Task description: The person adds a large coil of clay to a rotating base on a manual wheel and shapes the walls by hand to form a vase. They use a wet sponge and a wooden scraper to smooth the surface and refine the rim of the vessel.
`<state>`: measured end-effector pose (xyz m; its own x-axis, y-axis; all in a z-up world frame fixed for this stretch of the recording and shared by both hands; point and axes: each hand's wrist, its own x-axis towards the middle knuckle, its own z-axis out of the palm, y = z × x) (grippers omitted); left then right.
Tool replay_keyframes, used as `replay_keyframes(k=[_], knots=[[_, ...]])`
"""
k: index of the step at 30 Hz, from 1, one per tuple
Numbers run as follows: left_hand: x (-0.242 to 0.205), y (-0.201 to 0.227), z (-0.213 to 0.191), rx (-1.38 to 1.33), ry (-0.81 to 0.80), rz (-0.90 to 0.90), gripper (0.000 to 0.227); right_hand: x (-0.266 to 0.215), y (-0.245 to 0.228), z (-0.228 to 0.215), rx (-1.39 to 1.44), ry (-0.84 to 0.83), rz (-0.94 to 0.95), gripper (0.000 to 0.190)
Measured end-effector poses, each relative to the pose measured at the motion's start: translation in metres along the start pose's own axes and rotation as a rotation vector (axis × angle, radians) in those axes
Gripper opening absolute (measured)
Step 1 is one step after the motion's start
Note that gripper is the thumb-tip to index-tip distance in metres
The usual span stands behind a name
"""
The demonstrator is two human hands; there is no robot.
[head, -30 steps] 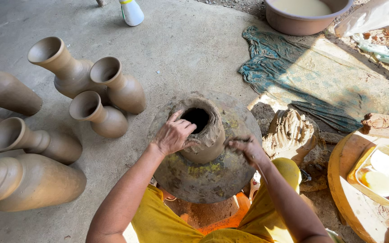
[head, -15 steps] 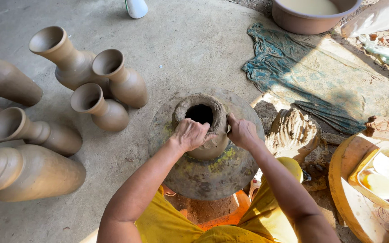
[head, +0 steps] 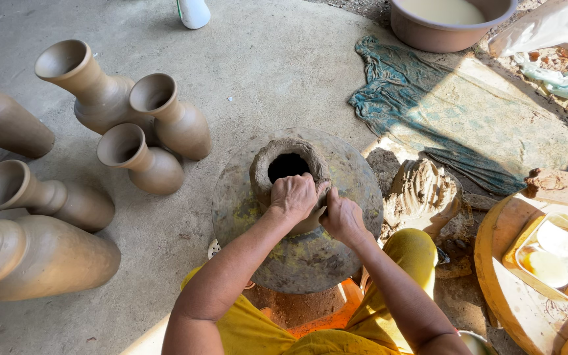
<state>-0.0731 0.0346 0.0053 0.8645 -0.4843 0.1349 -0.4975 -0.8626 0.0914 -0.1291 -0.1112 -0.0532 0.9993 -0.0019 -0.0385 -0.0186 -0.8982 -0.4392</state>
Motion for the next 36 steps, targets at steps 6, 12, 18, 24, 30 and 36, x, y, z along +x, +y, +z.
replay_keyframes(k=[6,12,18,24,30,36], knots=[[0.009,0.012,0.001,0.012,-0.091,-0.103,0.060,-0.010,-0.007,0.005,0.008,0.093,-0.067,0.036],[0.024,0.015,0.011,-0.125,-0.055,-0.192,0.076,-0.018,-0.019,0.012,0.021,0.040,-0.026,0.055],[0.033,0.015,0.012,-0.196,-0.194,-0.271,0.084,-0.028,-0.032,0.027,0.002,0.067,-0.082,0.051],[0.033,0.015,0.008,-0.195,-0.194,-0.288,0.087,-0.035,-0.048,0.039,-0.019,0.086,-0.100,0.068],[0.031,0.019,-0.007,-0.173,-0.266,-0.279,0.091,-0.030,-0.086,0.070,-0.094,-0.333,-0.176,0.025],[0.013,-0.003,-0.068,-0.071,-0.463,-0.173,0.081,-0.054,-0.113,0.082,0.109,-0.570,-0.446,0.033]])
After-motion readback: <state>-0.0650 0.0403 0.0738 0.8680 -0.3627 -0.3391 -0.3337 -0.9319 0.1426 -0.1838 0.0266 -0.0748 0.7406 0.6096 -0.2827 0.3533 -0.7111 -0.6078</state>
